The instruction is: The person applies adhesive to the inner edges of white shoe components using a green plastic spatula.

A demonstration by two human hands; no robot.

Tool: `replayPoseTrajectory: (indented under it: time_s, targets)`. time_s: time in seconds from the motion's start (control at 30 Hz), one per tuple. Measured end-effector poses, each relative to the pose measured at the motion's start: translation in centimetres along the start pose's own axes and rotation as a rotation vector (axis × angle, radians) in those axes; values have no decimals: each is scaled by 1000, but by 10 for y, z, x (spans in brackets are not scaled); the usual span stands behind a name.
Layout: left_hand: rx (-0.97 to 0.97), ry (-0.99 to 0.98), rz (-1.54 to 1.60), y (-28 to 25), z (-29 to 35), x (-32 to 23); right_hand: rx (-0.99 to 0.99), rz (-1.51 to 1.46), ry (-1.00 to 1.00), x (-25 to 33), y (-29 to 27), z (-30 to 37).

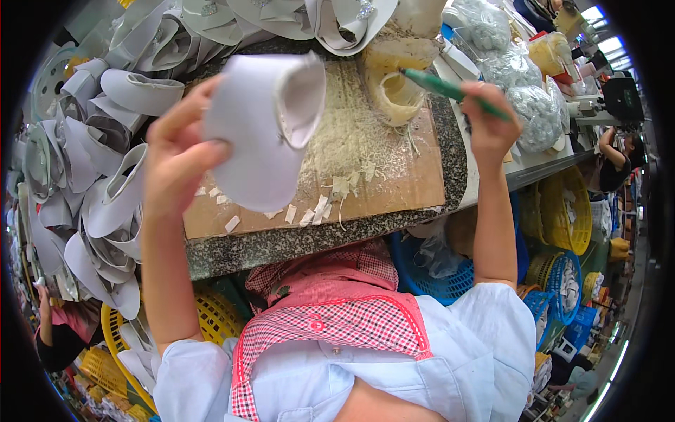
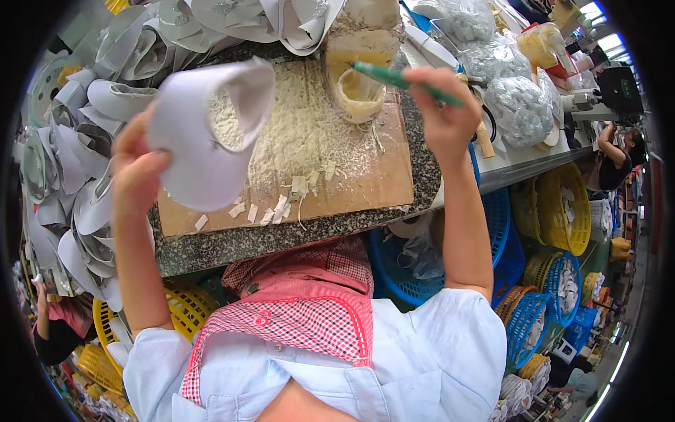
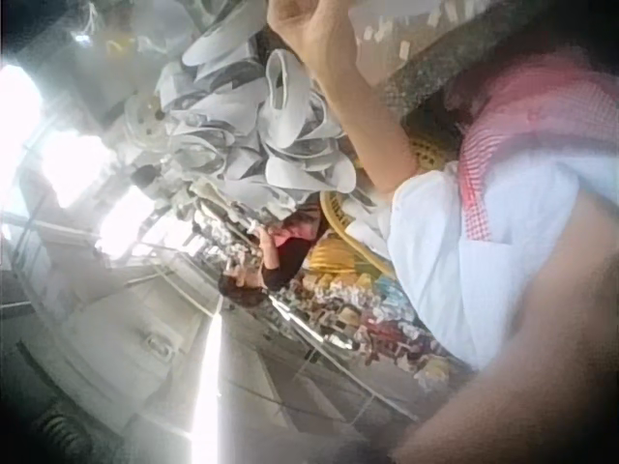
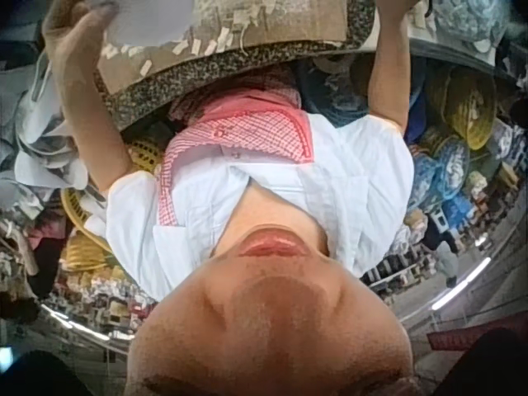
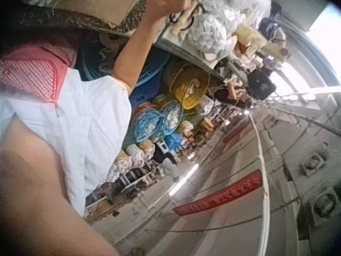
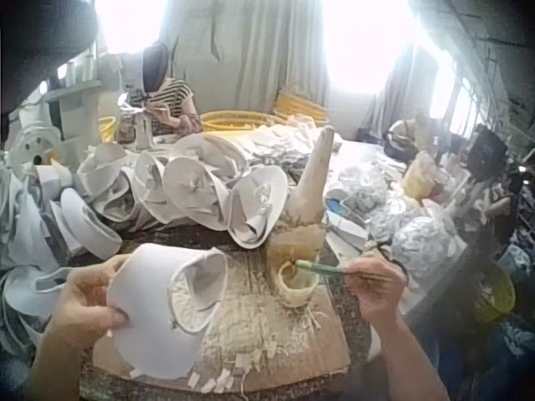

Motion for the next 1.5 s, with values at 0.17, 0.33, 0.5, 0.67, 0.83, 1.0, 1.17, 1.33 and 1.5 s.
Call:
replayPoseTrajectory:
  time_s: [0.17, 0.33, 0.5, 0.67, 0.83, 1.0, 1.17, 1.33, 1.5]
  targets:
    - [-5, -175, -533, -4, -5, -17, -49, -207, 447, -49, -25, 31]
    - [179, -189, -933, 22, -32, -2, 88, -343, 370, 8, 32, 44]
    - [294, 11, -987, 36, -57, 4, 177, 14, -138, 52, 103, 25]
    - [313, 92, -1000, 42, -51, 11, 328, 115, -195, 71, 124, 53]
    - [260, 160, -1101, 39, -35, 10, 143, -11, -133, 56, 117, 45]
    - [254, 371, -1302, 38, -35, 0, 244, -437, 255, 45, 106, 54]
    - [438, 564, -1716, 100, -20, -16, -49, -721, 561, -2, 35, 49]
    - [993, 569, -1974, 105, 32, 85, 11, -257, 438, 20, 50, 41]
    - [971, 623, -1875, 119, 51, 91, 132, -246, 323, 39, 119, 23]
Point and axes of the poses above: each hand's wrist, its own z-axis away from the middle knuckle, its own y-axis out of the palm, x = y × z, the point moved 7 cm from there along -z, towards the middle knuckle, and after that the axes turned 14 degrees about z, right-handed, at the moved point
